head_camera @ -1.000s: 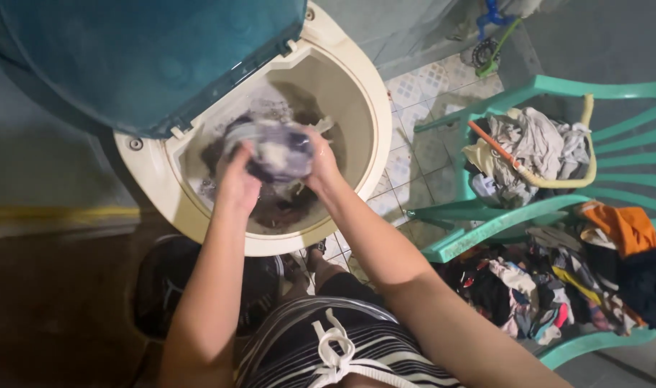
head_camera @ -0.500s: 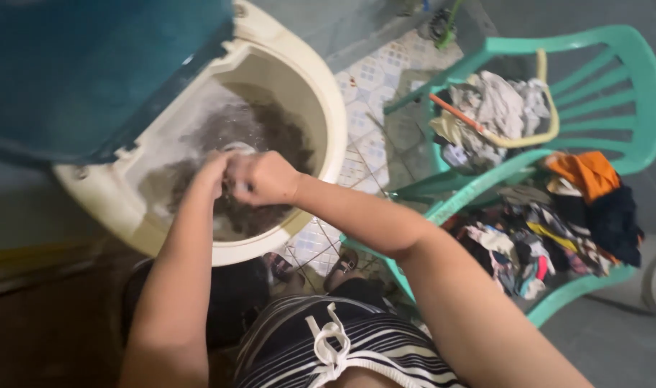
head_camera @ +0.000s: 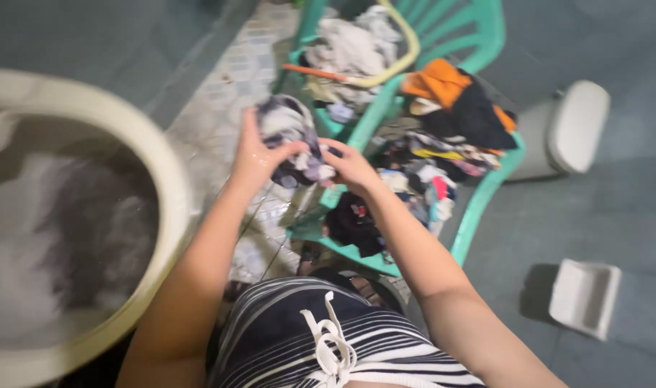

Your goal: Washing and sorting clothes using a small top-load washing machine in a bathroom.

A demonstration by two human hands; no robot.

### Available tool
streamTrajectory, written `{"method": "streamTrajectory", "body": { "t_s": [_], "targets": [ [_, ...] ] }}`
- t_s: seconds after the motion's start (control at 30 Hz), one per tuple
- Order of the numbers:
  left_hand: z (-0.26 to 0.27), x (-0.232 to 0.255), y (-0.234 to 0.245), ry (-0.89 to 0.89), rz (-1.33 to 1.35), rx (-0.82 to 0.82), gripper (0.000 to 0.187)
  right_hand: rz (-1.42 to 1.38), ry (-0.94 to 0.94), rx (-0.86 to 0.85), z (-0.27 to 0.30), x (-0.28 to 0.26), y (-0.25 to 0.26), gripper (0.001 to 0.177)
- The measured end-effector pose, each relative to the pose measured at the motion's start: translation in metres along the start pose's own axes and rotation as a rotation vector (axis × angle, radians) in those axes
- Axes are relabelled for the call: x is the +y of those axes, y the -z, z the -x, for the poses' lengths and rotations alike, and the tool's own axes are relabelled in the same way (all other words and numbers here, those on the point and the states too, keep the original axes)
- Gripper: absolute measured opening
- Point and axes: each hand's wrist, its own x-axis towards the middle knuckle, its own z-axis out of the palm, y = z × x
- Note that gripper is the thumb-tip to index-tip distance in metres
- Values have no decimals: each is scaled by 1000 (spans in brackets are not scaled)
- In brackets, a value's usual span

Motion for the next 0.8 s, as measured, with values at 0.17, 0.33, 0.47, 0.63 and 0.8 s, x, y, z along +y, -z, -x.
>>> {"method": "streamTrajectory", "body": {
  "t_s": [0.17,0.33,0.47,0.63,0.8],
  "targets": [
    [-7,-18,-150,-63,-221,-396,84,836,328,596,97,-52,159,24],
    [-7,-54,-282,-89,11,-562,75,770,566,785,194,-85,237,19],
    [-6,-60,-354,112,373,-746,66,175,540,892,237,-98,257,19],
    [5,-202,-403,346,-42,-620,84,605,282,1066,186,60,280,44],
    [21,-217,-388,412,-734,-810,95,1633,130,982,144,62,361,84]
  ]
}}
